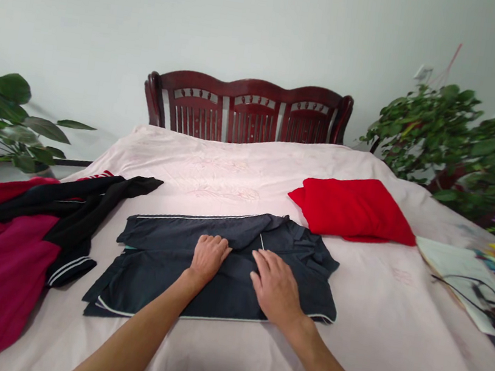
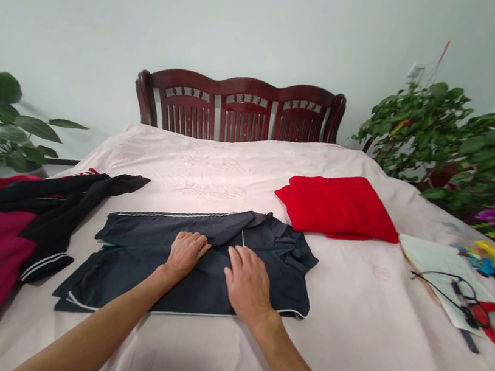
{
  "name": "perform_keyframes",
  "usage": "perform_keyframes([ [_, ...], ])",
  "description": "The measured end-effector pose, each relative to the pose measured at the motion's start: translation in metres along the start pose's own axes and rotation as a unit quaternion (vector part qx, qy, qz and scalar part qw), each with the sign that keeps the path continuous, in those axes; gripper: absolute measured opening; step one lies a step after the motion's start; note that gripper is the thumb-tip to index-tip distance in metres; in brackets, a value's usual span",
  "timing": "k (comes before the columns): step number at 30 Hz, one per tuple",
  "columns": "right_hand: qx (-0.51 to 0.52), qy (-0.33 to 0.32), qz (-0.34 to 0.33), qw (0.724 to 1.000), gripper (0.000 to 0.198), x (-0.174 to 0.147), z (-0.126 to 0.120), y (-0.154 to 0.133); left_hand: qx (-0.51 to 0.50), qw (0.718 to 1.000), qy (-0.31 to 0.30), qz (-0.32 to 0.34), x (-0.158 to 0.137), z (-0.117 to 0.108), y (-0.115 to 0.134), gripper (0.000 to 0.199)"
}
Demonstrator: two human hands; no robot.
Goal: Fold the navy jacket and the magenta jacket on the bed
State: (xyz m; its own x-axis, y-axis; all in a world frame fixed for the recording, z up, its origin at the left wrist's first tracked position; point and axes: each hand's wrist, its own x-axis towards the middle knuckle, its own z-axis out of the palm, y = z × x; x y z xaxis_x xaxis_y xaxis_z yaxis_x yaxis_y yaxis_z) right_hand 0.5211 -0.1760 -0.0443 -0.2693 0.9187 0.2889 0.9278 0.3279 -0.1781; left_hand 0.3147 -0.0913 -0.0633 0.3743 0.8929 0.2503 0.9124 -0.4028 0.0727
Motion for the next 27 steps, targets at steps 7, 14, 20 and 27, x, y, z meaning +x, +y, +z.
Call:
perform_keyframes([
  [7,0.024,-0.079,-0.036,0.996,0.057,-0.004,0.030,0.003,0.016,0.999,0.038,-0.026,0.000,-0.015,0.003,0.035],
  [14,0.046,-0.028,0.055,0.997,0.040,0.017,0.020,0.012,0.009,1.000,-0.008,-0.014,0.023,-0.024,0.000,0.020],
  [20,0.061,0.033,0.001,0.998,0.057,0.063,0.016,0.006,-0.040,0.999,-0.001,-0.029,0.051,-0.037,-0.014,0.023],
  [27,0.044,-0.058,-0.025,0.997,0.023,0.111,0.019,-0.002,-0.110,0.994,-0.004,-0.004,0.005,-0.034,0.002,0.024],
])
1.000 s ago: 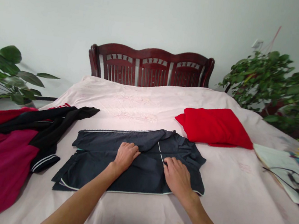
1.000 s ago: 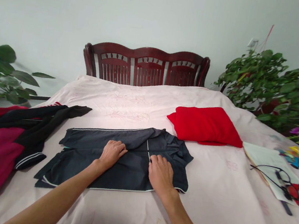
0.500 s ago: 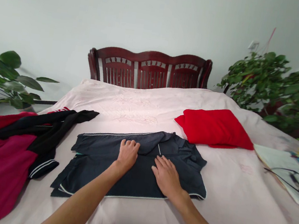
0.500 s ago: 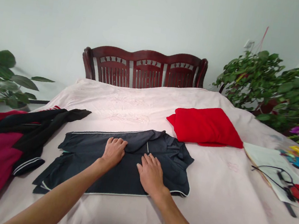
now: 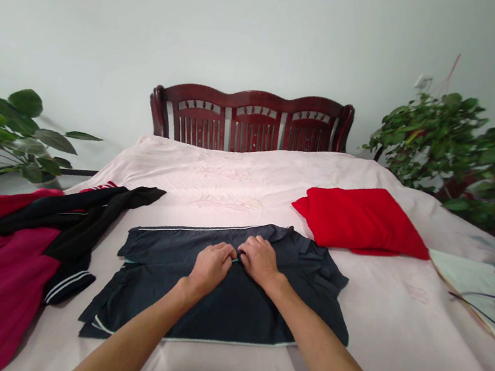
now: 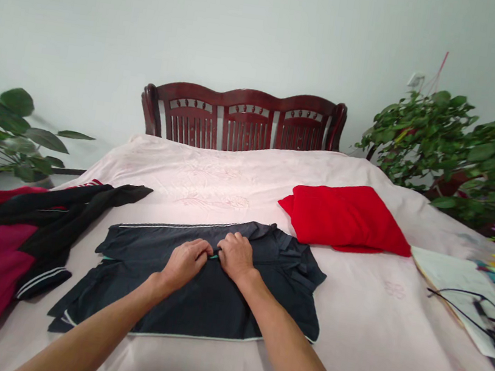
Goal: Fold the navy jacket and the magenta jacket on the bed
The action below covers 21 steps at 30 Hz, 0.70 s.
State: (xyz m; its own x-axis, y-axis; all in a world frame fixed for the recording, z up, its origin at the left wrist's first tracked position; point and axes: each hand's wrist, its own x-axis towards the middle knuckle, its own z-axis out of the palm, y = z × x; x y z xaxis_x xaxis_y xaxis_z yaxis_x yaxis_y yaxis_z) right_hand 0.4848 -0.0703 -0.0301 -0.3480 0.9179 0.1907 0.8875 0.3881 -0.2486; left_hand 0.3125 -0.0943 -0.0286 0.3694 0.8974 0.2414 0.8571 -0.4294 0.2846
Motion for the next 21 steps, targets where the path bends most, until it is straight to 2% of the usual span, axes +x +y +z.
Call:
perform_keyframes([
  [3,0.030,0.000,0.050,0.998,0.029,0.019,-0.006,0.005,-0.047,0.996,-0.029,0.063,-0.025,0.013,0.001,0.026],
  [5,0.044,-0.008,0.068,0.997,0.030,0.031,-0.011,0.009,-0.079,0.993,-0.036,0.076,-0.032,0.022,0.000,0.028],
  [6,0.053,-0.018,0.078,0.995,0.028,0.037,-0.014,0.010,-0.102,0.993,-0.031,0.053,-0.033,0.025,0.000,0.029],
  [8,0.073,-0.042,0.094,0.992,0.024,0.045,-0.017,0.014,-0.162,0.986,-0.006,-0.037,-0.030,0.030,-0.002,0.032],
  [11,0.104,-0.078,0.107,0.986,0.020,0.052,-0.020,0.020,-0.230,0.959,0.030,-0.162,-0.015,0.031,-0.005,0.038],
  [14,0.134,-0.093,0.098,0.982,0.020,0.052,-0.018,0.024,-0.275,0.939,0.038,-0.203,0.004,0.031,-0.003,0.034],
  [17,0.160,-0.098,0.072,0.980,0.023,0.052,-0.015,0.029,-0.368,0.902,0.037,-0.221,0.022,0.035,0.008,0.030],
  [21,0.191,-0.092,0.036,0.977,0.036,0.054,-0.009,0.041,-0.519,0.814,0.042,-0.258,0.035,0.042,0.030,0.024],
])
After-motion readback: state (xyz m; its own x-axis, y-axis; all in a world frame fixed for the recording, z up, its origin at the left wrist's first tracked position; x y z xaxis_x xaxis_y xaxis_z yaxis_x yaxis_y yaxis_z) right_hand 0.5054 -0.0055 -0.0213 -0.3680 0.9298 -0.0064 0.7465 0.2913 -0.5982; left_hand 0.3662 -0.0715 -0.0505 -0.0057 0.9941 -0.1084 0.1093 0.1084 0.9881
